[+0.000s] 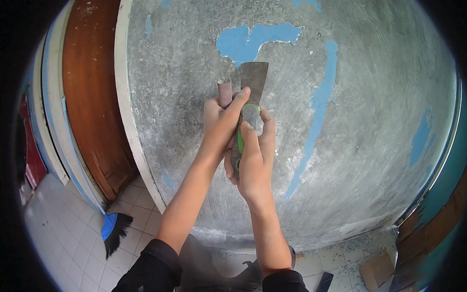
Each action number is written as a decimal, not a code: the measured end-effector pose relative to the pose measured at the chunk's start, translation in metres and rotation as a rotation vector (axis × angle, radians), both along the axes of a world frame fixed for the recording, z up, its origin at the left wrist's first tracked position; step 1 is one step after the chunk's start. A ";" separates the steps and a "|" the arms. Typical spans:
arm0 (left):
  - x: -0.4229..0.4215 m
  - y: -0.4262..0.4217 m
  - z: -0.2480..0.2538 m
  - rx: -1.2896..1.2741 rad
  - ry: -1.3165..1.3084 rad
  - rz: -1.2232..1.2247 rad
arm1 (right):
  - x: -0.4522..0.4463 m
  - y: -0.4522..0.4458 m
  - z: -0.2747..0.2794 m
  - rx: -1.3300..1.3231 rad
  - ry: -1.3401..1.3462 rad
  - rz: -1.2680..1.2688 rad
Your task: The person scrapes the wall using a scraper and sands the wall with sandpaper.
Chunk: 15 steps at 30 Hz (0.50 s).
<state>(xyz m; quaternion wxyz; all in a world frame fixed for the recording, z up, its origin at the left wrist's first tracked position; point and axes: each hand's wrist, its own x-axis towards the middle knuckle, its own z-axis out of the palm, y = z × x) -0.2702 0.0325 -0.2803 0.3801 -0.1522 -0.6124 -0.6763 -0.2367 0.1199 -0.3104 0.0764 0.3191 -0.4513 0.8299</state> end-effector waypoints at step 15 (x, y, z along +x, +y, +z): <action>-0.004 -0.005 -0.013 -0.002 0.116 0.107 | 0.003 -0.001 -0.011 0.030 0.013 0.087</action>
